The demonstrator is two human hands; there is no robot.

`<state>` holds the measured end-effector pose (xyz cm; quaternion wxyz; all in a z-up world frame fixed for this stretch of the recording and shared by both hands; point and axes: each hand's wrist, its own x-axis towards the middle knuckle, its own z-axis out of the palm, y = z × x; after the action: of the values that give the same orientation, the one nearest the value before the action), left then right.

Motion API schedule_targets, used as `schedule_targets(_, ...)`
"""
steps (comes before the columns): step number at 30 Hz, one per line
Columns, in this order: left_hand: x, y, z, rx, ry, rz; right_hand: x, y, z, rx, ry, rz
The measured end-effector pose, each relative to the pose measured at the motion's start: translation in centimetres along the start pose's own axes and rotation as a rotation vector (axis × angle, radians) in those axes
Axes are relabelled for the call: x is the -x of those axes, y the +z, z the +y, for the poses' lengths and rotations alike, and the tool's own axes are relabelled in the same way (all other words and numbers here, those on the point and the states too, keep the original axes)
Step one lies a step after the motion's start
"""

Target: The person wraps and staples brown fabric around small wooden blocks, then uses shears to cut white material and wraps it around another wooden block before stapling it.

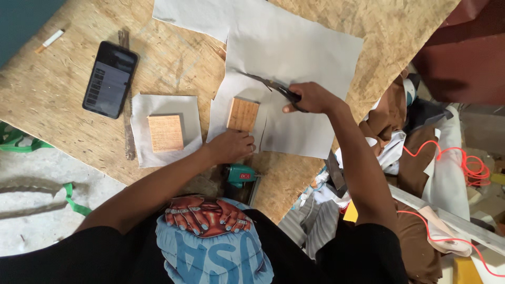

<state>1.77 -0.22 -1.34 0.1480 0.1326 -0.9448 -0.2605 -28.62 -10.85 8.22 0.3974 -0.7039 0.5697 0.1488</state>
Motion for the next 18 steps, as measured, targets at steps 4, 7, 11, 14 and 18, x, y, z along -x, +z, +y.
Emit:
schedule_targets(4,1.5,-1.2,0.6,-0.053,-0.016,0.008,1.8,0.7,-0.2,-0.022,0.070,-0.018)
schedule_targets(7,2.5,-1.9,0.9,0.026,-0.049,0.057,0.3,0.1,-1.1,-0.034,-0.047,0.045)
schedule_targets(11,2.7,-2.1,0.9,0.059,-0.101,-0.014,-2.3,-0.3,-2.8,0.038,-0.144,0.043)
schedule_targets(14,2.7,-2.3,0.2,0.077,-0.084,-0.027,-2.7,-1.1,-2.9,0.030,-0.265,0.042)
schedule_targets(18,3.2,-1.4,0.2,0.063,-0.061,0.034,1.1,-0.9,-0.2,-0.165,-0.117,0.223)
